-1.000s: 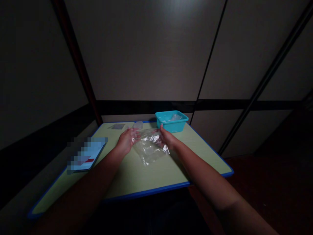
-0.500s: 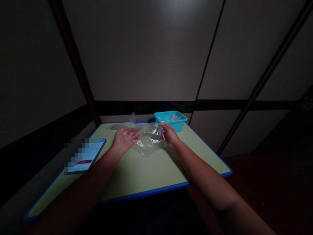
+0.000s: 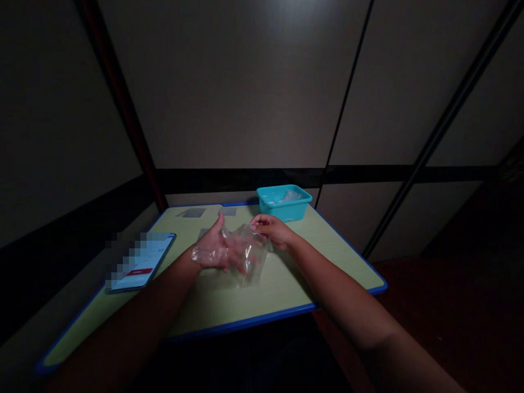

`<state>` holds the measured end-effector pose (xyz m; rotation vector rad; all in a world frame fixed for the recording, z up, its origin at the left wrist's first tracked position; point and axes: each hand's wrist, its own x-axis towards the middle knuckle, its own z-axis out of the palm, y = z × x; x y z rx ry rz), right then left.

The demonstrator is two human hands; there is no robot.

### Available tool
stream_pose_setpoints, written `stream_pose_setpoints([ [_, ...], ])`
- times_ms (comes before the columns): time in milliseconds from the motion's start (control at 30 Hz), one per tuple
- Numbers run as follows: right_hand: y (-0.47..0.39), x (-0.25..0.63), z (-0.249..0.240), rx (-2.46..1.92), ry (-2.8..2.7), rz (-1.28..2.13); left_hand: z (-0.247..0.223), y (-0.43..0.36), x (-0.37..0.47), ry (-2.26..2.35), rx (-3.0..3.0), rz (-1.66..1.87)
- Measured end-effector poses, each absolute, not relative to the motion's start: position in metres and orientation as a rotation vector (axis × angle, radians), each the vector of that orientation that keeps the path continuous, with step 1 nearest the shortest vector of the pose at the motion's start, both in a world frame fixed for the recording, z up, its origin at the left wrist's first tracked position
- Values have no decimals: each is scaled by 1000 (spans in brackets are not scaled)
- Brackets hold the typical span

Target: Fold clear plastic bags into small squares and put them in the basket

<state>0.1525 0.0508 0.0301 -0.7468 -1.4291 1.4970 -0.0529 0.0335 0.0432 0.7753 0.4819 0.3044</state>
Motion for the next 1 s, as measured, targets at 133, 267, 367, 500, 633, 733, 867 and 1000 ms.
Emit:
stream_pose_setpoints([
  [133,47,153,33,-779,-1484,1544,35,36,-48,527,816,427],
  [267,48,153,31,-872,-1454,1511,30,39,-45,608,803,572],
  [367,54,156,27,-1079,-1402,1507,33,42,-45,606,787,717],
  [500,65,163,26,-1383,-1281,1527,41,45,-46,576,781,924],
  [633,69,169,33,-1360,-1160,1626,45,47,-50,516,752,1053],
  [733,66,173,43,-1162,-1091,1694,45,48,-52,448,746,1156],
  [867,60,174,48,-781,-1062,1677,45,49,-53,428,710,1267],
  [1000,63,171,34,-992,-1293,1474,46,48,-50,537,678,1238],
])
